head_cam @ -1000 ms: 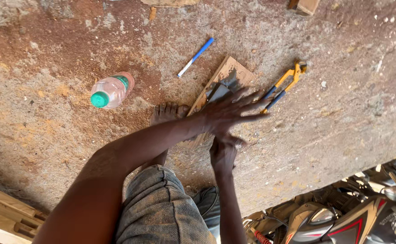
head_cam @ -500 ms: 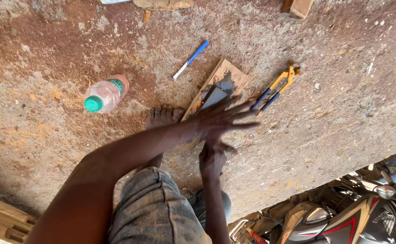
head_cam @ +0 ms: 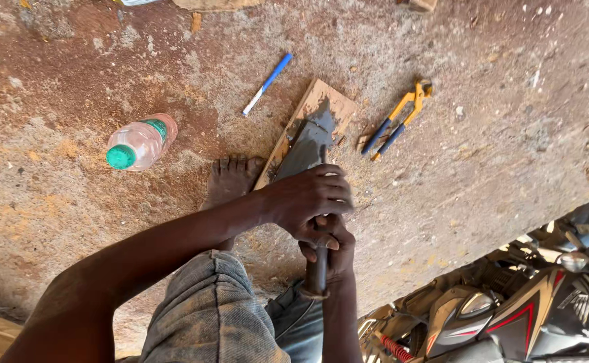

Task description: The person sharpens a metal tool on a grinding stone placed on a wooden board. They repeatedly rub the tool against the stone, occasionally applying water from a plastic bottle to the surface.

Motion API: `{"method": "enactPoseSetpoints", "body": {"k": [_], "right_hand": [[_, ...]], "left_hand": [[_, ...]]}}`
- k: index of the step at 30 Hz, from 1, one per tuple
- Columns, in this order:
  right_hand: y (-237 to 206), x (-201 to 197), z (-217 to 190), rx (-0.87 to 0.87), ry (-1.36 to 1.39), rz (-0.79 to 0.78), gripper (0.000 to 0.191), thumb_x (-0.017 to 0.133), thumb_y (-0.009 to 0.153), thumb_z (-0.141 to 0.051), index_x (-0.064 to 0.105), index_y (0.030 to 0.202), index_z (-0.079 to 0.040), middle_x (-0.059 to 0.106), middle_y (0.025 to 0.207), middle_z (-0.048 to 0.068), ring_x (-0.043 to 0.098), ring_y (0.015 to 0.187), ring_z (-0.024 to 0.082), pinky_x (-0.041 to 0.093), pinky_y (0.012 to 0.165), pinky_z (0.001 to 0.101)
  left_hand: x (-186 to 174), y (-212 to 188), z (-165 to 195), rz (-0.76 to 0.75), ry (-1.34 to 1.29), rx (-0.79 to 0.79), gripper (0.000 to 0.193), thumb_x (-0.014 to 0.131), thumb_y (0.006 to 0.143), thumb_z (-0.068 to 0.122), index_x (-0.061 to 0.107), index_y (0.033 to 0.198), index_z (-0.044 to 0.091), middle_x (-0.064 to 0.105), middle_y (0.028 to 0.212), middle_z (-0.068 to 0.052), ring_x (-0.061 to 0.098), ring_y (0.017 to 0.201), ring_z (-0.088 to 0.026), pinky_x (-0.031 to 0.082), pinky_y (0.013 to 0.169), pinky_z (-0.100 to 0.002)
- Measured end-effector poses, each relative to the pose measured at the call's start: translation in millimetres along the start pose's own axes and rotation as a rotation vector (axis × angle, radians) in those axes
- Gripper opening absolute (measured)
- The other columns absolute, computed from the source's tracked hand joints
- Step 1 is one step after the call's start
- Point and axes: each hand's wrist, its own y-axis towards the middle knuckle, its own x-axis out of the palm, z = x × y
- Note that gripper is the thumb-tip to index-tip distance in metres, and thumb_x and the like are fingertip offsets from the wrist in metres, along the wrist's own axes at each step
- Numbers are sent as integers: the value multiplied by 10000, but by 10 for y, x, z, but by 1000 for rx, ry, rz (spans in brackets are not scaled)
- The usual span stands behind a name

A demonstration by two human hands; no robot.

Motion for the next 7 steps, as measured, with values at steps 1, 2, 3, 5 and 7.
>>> {"method": "enactPoseSetpoints", "body": {"k": [1, 2, 3, 5, 7], "right_hand": [[-55, -12, 71, 23, 136, -89, 193, 534, 1007, -148, 510, 1173, -52, 571, 833, 67, 541, 536, 154, 490, 404, 273], [-74, -14, 105, 49, 267, -184, 192, 541, 1057, -157, 482, 1201, -44, 550, 837, 75, 536, 555, 156, 490, 413, 276], [-89, -2, 121, 21, 252, -189, 354, 553, 1016, -176, 428, 1329, -66, 547, 826, 83, 538, 555, 159, 494, 411, 271], [-171, 54, 163, -49, 229, -186, 707, 577, 936, -213, 321, 1587, -111, 541, 805, 100, 542, 556, 165, 503, 406, 263], [-229, 137, 141, -147, 90, -284, 831, 607, 975, -177, 203, 1701, -194, 551, 822, 80, 515, 597, 165, 479, 448, 283]], "left_hand": [[14, -50, 20, 72, -11, 29, 715, 628, 860, 709, 701, 1212, 91, 663, 1277, -95, 569, 1319, -295, 348, 1249, -525], [28, -109, 41, 150, -18, 55, 667, 656, 889, 680, 703, 1194, 89, 662, 1283, -95, 574, 1321, -302, 365, 1236, -524], [40, -176, 64, 233, -19, 80, 621, 683, 917, 651, 705, 1177, 88, 660, 1289, -95, 579, 1323, -308, 381, 1222, -524], [66, -321, 109, 423, 182, -92, 596, 727, 949, 562, 683, 1290, 74, 639, 1334, -99, 572, 1332, -309, 402, 1193, -483], [96, -481, 150, 378, 224, -442, 742, 670, 976, 612, 540, 1477, 80, 507, 1469, -129, 550, 1343, -338, 421, 1152, -499]]}}
